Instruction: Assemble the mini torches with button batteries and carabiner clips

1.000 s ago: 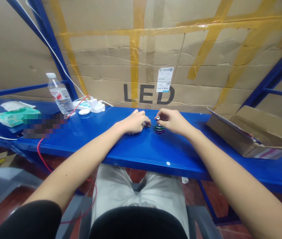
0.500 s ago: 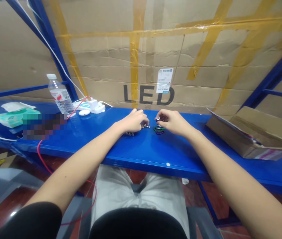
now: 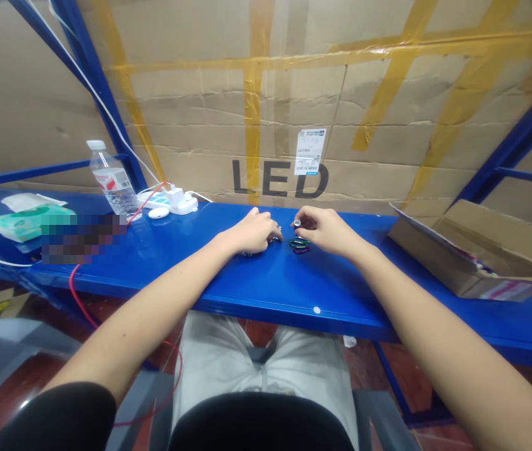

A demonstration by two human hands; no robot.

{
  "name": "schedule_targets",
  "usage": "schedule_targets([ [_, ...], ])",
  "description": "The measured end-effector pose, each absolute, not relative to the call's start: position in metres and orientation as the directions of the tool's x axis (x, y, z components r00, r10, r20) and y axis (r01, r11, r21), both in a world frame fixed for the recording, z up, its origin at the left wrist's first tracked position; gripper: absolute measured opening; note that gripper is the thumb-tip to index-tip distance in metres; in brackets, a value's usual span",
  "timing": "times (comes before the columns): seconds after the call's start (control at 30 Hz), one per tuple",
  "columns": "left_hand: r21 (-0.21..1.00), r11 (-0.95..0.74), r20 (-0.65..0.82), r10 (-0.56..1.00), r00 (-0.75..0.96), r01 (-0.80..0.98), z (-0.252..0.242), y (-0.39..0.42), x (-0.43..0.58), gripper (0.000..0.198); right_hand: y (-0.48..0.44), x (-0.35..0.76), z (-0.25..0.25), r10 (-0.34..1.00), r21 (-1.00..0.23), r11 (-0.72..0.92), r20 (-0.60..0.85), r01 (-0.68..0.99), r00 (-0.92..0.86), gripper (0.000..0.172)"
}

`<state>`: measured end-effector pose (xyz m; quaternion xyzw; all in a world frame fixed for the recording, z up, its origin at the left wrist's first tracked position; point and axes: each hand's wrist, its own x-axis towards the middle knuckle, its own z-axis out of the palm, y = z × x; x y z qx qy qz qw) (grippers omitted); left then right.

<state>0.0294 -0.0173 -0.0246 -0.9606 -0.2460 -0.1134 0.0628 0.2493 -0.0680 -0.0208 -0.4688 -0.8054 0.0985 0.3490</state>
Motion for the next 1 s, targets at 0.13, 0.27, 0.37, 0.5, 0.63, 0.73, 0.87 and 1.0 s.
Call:
schedule_targets([
  [0.13, 0.049, -0.895, 0.223, 0.443, 0.869, 0.444, -0.023, -0.014, 0.024, 0.045, -0.068, 0.25, -0.021, 0.821, -0.479, 0.543, 0.476, 0.69, -0.316, 0.009],
  [0.27, 0.155, -0.889, 0.241, 0.456, 0.856, 0.43, -0.019, -0.009, 0.016, 0.043, -0.068, 0.25, -0.021, 0.82, -0.481, 0.545, 0.478, 0.686, -0.316, 0.008],
  [0.37, 0.168, -0.871, 0.326, 0.49, 0.808, 0.461, -0.016, -0.008, 0.015, 0.034, -0.068, 0.25, -0.022, 0.817, -0.492, 0.552, 0.483, 0.673, -0.315, 0.008],
  [0.5, 0.127, -0.881, 0.287, 0.472, 0.834, 0.455, -0.015, -0.01, 0.018, 0.021, -0.066, 0.251, -0.023, 0.819, -0.506, 0.551, 0.48, 0.663, -0.315, 0.008],
  [0.63, 0.117, -0.888, 0.186, 0.459, 0.868, 0.445, -0.019, -0.01, 0.022, 0.013, -0.066, 0.251, -0.023, 0.825, -0.513, 0.545, 0.467, 0.663, -0.318, 0.008],
  [0.73, 0.115, -0.885, 0.148, 0.465, 0.873, 0.452, -0.022, -0.01, 0.025, 0.014, -0.067, 0.249, -0.022, 0.835, -0.513, 0.533, 0.449, 0.673, -0.319, 0.008],
  [0.87, 0.103, -0.888, 0.158, 0.459, 0.874, 0.448, -0.023, -0.011, 0.027, 0.009, -0.069, 0.248, -0.02, 0.84, -0.493, 0.525, 0.433, 0.694, -0.327, 0.01],
  [1.0, 0.113, -0.9, 0.252, 0.436, 0.864, 0.421, -0.019, -0.015, 0.028, 0.009, -0.069, 0.249, -0.02, 0.842, -0.476, 0.521, 0.424, 0.708, -0.334, 0.012],
])
